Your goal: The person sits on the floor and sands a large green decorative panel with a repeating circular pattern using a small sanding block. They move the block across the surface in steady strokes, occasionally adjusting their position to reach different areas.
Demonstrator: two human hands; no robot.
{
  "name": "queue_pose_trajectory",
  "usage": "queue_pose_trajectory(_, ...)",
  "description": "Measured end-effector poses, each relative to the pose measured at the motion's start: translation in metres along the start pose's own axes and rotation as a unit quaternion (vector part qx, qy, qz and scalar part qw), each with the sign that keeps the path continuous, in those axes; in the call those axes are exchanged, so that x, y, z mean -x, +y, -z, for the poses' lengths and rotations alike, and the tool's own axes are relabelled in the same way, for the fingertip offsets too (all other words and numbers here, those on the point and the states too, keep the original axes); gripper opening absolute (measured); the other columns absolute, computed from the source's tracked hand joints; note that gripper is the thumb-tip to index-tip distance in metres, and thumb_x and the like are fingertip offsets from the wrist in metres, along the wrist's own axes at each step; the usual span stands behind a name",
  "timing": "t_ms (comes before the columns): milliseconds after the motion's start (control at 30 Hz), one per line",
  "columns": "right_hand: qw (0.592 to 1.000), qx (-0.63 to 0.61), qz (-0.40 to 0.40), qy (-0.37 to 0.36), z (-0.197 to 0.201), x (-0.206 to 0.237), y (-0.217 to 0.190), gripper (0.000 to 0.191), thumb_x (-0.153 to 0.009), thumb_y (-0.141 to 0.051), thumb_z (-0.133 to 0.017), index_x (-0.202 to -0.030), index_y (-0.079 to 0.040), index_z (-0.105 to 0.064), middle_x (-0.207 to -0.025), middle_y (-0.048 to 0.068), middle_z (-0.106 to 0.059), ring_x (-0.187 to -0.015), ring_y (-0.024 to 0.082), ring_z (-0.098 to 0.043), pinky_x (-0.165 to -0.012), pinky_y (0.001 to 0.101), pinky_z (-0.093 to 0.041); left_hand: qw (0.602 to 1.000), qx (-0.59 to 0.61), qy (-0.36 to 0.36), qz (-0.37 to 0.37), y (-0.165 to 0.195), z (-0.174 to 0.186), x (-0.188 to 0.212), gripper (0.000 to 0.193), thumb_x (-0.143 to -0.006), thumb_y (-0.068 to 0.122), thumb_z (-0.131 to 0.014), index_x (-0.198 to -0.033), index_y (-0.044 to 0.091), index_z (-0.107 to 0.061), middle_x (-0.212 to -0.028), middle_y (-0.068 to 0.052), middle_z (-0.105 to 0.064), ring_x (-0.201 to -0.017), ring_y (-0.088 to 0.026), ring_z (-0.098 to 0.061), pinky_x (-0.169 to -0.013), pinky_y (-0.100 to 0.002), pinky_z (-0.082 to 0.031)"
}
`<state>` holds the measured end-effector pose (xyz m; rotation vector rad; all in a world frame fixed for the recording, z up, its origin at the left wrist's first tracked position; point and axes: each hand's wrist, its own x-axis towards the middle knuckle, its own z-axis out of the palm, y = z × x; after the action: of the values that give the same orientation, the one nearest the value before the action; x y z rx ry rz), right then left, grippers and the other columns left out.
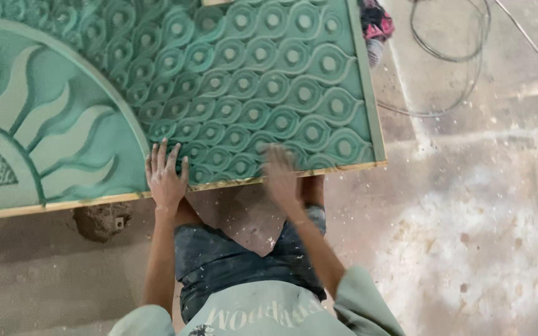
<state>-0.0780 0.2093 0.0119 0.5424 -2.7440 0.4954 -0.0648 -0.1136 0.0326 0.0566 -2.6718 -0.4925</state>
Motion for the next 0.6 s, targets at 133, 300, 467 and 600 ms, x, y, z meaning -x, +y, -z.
queue_pose_trajectory(133,0.979,0.065,-0.191,-0.023,0.041,0.012,0.075,0.056,-0.111,-0.021,-0.038,-0.158,0.009,-0.036,-0.166,0.025,-0.032,-0.156,0.040,-0.026,-0.128,0.0520,-0.012,1.000,0.003,0.003,0.002,0.000,-0.003,0.002,0.038,-0.111,0.035,-0.059,-0.140,0.012,-0.069,-0.160,-0.012,-0.053,-0.147,-0.037,-0.047,-0.123,-0.053,-0.035)
queue_pose_trajectory(300,0.988,0.129,-0.075,-0.033,-0.028,-0.012,-0.031,0.053,-0.111,-0.021,-0.043,-0.150,0.015,-0.040,-0.161,0.031,-0.038,-0.153,0.045,-0.031,-0.129,0.0532,-0.022,1.000,-0.011,-0.007,0.014,-0.002,-0.005,0.001,0.038,-0.108,0.034,-0.059,-0.139,0.013,-0.069,-0.159,-0.012,-0.052,-0.146,-0.037,-0.047,-0.121,-0.053,-0.034)
queue_pose_trajectory(467,0.999,0.003,0.019,-0.039,-0.031,0.001,-0.037,0.053,-0.112,-0.017,-0.049,-0.156,0.011,-0.039,-0.163,0.029,-0.039,-0.155,0.043,-0.034,-0.127,0.0476,-0.029,1.000,0.015,0.002,0.003,-0.006,-0.007,0.003,0.037,-0.116,0.028,-0.058,-0.146,0.009,-0.066,-0.163,-0.010,-0.050,-0.150,-0.036,-0.045,-0.124,-0.054,-0.034)
queue_pose_trajectory(600,0.994,-0.064,-0.089,-0.012,0.033,0.022,0.051,0.071,-0.100,-0.028,-0.064,-0.152,0.014,-0.039,-0.158,0.032,-0.038,-0.148,0.047,-0.036,-0.121,0.0527,-0.028,1.000,0.024,0.000,0.006,-0.008,-0.008,0.007,0.034,-0.115,0.026,-0.059,-0.142,0.008,-0.068,-0.162,-0.012,-0.052,-0.149,-0.038,-0.045,-0.123,-0.055,-0.034)
